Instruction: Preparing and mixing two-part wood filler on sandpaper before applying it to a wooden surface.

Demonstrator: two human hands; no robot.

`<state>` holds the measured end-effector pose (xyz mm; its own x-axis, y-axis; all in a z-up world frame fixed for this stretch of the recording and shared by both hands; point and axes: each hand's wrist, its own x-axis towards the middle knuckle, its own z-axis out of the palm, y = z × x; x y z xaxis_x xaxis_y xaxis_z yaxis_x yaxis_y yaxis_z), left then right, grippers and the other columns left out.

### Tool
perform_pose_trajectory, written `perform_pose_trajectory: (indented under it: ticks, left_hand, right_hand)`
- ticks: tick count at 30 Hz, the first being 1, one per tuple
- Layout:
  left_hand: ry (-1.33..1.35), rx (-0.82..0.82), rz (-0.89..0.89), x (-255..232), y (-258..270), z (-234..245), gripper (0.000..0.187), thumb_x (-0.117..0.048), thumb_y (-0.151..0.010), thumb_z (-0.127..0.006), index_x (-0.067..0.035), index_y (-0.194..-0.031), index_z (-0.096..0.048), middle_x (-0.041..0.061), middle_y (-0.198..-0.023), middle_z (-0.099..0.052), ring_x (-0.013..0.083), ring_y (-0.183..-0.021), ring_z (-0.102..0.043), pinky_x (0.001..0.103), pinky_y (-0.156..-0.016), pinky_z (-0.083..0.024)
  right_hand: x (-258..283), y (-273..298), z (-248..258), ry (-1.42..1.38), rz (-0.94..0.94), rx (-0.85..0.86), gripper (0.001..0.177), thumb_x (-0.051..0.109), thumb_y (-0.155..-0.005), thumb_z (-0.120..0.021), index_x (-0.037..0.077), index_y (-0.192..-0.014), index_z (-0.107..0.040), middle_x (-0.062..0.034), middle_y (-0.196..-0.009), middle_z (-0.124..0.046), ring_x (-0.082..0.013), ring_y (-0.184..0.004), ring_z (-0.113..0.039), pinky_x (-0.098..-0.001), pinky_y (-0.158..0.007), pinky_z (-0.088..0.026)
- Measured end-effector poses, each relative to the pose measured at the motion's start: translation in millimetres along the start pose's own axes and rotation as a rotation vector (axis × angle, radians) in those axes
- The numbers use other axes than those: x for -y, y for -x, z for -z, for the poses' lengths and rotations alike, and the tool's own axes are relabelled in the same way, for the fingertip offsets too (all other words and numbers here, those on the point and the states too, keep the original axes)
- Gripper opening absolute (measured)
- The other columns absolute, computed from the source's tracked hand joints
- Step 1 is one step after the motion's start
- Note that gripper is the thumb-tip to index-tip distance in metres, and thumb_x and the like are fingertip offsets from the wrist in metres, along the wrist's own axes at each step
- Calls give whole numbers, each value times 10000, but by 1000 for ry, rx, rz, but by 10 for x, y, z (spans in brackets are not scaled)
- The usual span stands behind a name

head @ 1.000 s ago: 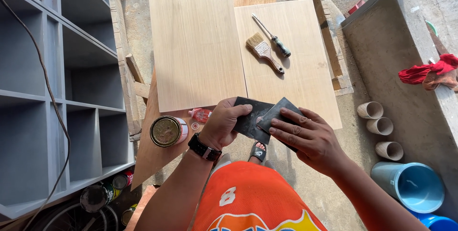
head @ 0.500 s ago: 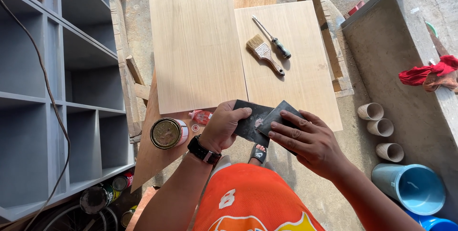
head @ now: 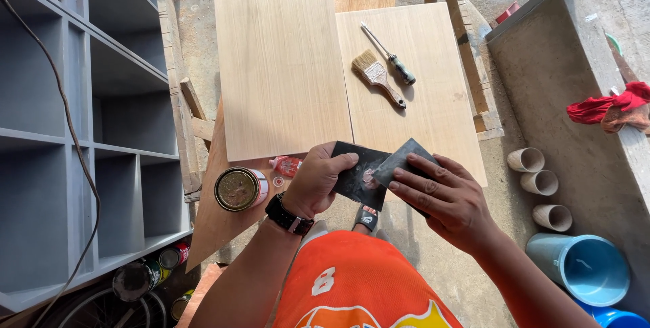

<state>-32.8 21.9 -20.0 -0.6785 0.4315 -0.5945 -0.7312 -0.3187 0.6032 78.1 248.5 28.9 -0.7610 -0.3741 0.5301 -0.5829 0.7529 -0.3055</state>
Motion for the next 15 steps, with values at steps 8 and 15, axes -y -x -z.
perform_pose_trajectory:
  ticks: [8, 15]
  left_hand:
    - [-10, 16, 17, 2, 11, 27, 82, -10, -912, -774, 22, -986, -762, 194, -756, -746, 331, -662, -804, 440, -619, -679]
    - [7, 25, -8, -73, 28, 29, 82, -2, -904, -777, 23, -980, -761, 210, -759, -750, 337, -661, -802, 448, -611, -677]
  right_hand:
    - [117, -52, 13, -10, 51, 36, 581, -44, -1014, -465, 278, -1391, -767, 57, -1510, -728, -272, -1453, -639, -465, -1253, -374]
    - [126, -100, -28, -17, 58, 28, 566, -33, -1019, -472, 280, -1380, -775, 63, -1495, -737, -277, -1444, -648, -467, -1244, -384]
